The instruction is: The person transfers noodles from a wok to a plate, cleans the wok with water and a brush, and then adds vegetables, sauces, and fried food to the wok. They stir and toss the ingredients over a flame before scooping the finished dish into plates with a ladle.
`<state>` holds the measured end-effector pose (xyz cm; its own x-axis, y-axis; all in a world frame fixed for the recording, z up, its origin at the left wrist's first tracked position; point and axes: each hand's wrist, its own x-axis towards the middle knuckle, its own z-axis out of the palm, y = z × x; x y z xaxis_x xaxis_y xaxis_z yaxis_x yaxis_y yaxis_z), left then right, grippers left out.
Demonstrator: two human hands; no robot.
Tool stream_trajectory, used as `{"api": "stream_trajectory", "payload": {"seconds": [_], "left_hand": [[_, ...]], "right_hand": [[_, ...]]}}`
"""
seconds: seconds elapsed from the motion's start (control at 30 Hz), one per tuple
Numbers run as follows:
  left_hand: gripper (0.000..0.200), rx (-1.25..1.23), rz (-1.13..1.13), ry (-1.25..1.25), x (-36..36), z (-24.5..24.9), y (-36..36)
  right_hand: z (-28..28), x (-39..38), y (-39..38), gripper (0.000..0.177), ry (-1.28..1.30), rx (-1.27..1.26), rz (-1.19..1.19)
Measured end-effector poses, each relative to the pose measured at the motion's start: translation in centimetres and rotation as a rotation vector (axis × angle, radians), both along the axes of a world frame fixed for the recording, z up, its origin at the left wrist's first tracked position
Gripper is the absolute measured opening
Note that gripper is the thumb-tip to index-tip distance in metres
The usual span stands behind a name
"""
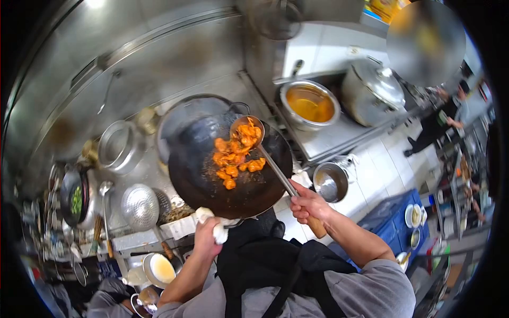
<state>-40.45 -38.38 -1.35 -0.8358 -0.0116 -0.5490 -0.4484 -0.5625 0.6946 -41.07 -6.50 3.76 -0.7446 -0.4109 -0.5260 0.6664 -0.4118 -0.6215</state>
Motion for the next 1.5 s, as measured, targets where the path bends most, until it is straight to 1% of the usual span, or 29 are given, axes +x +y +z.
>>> {"api": "stream_trajectory", "payload": {"seconds": [0.03, 0.1, 0.13, 0.17, 0.23, 0.27, 0.3, 0.37, 0.4, 0.47, 0.57, 0.6, 0.67, 0.7, 0.73, 0.77, 0.8, 0.87, 0.9, 0.97, 1.0, 1.03, 1.13, 1.23, 1.27, 1.37, 1.43, 1.47, 1.5], "left_hand": [[0.016, -0.018, -0.025, 0.032, 0.1, 0.3, 0.7], [0.019, -0.067, -0.139, 0.12, 0.4, -1.3, 0.6], [0.02, -0.057, -0.176, 0.161, 0.5, -1.5, 0.7], [0.021, -0.041, -0.217, 0.205, 0.1, -0.6, 1.8], [0.019, -0.028, -0.263, 0.174, -0.1, 1.7, 3.9], [0.02, -0.058, -0.334, 0.171, -0.7, 1.3, 4.2], [0.019, -0.018, -0.398, 0.171, -1.2, 1.4, 4.7], [0.019, 0.002, -0.572, 0.153, -2.9, 0.0, 4.5], [0.019, 0.0, -0.662, 0.156, -3.7, -0.6, 5.0], [0.022, 0.039, -0.758, 0.177, -4.9, -1.8, 6.8], [0.022, 0.065, -1.048, 0.141, -6.0, -1.4, 10.2], [0.024, 0.067, -1.128, 0.142, -6.1, -2.4, 11.1], [0.02, 0.077, -1.243, 0.138, -4.0, -3.5, 14.0], [0.018, 0.102, -1.315, 0.136, -2.9, -4.8, 15.3], [0.017, 0.063, -1.397, 0.115, -1.7, -5.7, 16.4], [0.016, 0.068, -1.446, 0.066, 0.2, -5.2, 17.4], [0.014, 0.079, -1.512, 0.042, -0.9, -5.3, 18.5], [0.009, 0.089, -1.594, 0.012, 3.5, -4.8, 20.1], [0.009, 0.085, -1.65, 0.011, 4.7, -4.8, 20.7], [0.005, 0.119, -1.833, -0.068, 7.9, -4.7, 22.8], [0.004, 0.068, -1.921, -0.089, 9.9, -4.0, 23.8], [0.003, 0.104, -1.955, -0.089, 11.6, -4.3, 24.8], [0.004, 0.075, -2.118, -0.049, 18.2, -4.4, 27.1], [0.006, 0.048, -2.187, -0.058, 24.2, -5.8, 28.6], [0.007, 0.01, -2.21, -0.053, 25.9, -4.1, 29.1], [0.008, -0.027, -2.292, -0.029, 30.7, -3.4, 29.9], [0.009, -0.052, -2.3, -0.034, 33.0, -3.7, 30.1], [0.009, -0.051, -2.315, -0.036, 33.7, -4.8, 30.5], [0.01, -0.052, -2.337, -0.033, 33.7, -6.2, 31.1]], "right_hand": [[1.2, 1.4, 1.6, 0.07, 0.019, 0.026, -0.026], [2.5, 4.8, 4.7, 0.066, 0.011, -0.174, -0.123], [3.5, 7.0, 5.6, 0.062, 0.007, -0.215, -0.208], [4.1, 9.2, 6.7, 0.061, 0.017, -0.252, -0.258], [4.0, 13.7, 8.3, 0.06, 0.091, -0.372, -0.352], [3.7, 15.9, 8.5, 0.062, 0.081, -0.404, -0.45], [4.3, 17.5, 8.0, 0.062, 0.102, -0.401, -0.522], [5.7, 20.1, 4.8, 0.065, 0.114, -0.148, -0.639], [5.5, 21.7, 4.0, 0.07, 0.136, -0.119, -0.669], [5.5, 25.2, 1.5, 0.07, 0.143, -0.115, -0.821], [5.5, 29.8, -3.3, 0.071, 0.136, -0.114, -1.032], [4.7, 31.7, -4.8, 0.07, 0.139, -0.145, -1.092], [3.8, 34.8, -8.4, 0.07, 0.164, -0.201, -1.231], [4.6, 35.3, -10.4, 0.071, 0.103, -0.095, -1.297], [4.4, 36.5, -12.2, 0.07, 0.062, -0.044, -1.368], [4.0, 37.7, -13.8, 0.07, 0.027, 0.006, -1.43], [4.5, 36.7, -15.6, 0.07, 0.039, 0.006, -1.499], [3.8, 41.4, -18.8, 0.068, 0.077, -0.039, -1.617], [3.6, 42.9, -20.4, 0.068, 0.111, -0.106, -1.694], [3.1, 45.0, -23.4, 0.07, 0.22, -0.153, -1.841], [2.9, 45.7, -24.7, 0.07, 0.245, -0.14, -1.901], [3.0, 46.0, -25.6, 0.07, 0.273, -0.137, -1.954], [1.5, 49.0, -28.9, 0.07, 0.322, -0.117, -2.117], [0.5, 52.4, -32.2, 0.069, 0.394, -0.118, -2.221], [1.5, 53.7, -32.9, 0.068, 0.435, -0.149, -2.287], [0.1, 56.5, -34.9, 0.068, 0.487, -0.125, -2.461], [-0.9, 58.5, -35.4, 0.069, 0.341, -0.027, -2.567], [-1.4, 59.6, -35.5, 0.072, 0.239, 0.026, -2.611], [-1.3, 60.5, -35.3, 0.072, 0.233, 0.018, -2.625]]}}
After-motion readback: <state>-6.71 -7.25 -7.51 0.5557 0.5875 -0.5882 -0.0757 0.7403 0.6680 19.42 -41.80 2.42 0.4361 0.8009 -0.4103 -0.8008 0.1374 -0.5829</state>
